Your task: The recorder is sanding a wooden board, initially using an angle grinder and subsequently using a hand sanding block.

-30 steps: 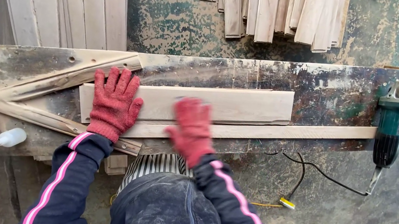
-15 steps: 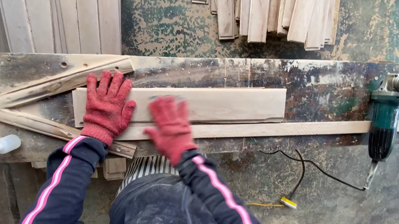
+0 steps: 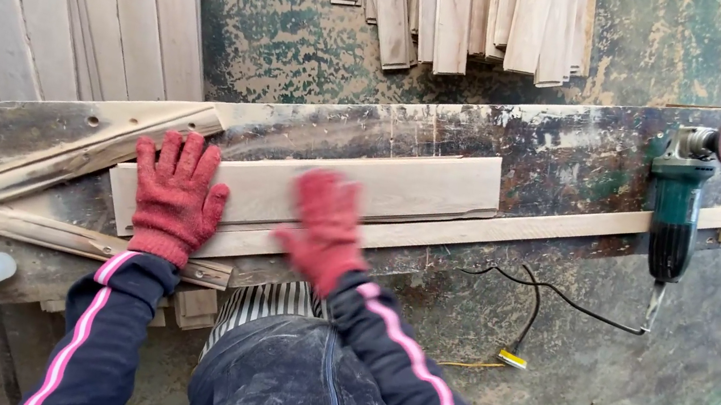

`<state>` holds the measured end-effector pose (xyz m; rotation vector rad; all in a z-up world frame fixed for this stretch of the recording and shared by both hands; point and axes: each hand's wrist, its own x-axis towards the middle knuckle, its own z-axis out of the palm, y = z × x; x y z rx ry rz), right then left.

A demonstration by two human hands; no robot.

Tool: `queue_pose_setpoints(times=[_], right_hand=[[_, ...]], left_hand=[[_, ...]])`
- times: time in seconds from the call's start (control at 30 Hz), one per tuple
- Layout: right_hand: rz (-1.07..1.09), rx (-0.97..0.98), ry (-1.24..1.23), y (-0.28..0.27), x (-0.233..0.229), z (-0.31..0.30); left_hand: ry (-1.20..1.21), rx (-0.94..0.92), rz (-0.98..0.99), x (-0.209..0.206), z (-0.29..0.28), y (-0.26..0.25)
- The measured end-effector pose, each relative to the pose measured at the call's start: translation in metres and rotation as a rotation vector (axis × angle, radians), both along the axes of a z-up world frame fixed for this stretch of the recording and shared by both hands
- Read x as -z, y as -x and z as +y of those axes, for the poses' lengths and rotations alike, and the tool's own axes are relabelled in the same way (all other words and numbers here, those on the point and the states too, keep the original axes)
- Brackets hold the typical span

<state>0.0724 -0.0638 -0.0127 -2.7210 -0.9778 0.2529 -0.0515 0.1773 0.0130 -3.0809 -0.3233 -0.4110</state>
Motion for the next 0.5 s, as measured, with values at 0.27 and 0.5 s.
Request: queue_pose_setpoints(times=[0.27, 0.5], right_hand=[[-0.018, 0.258, 0.221, -0.147, 0.038, -0.153], [-0.029, -0.099, -0.196, 0.012, 0.012, -0.020]], left_hand=[[-0.045, -0.028, 0.029, -0.001, 0.002, -0.002], [-0.020, -0.043, 0.067, 0.006, -0.003, 0.007]])
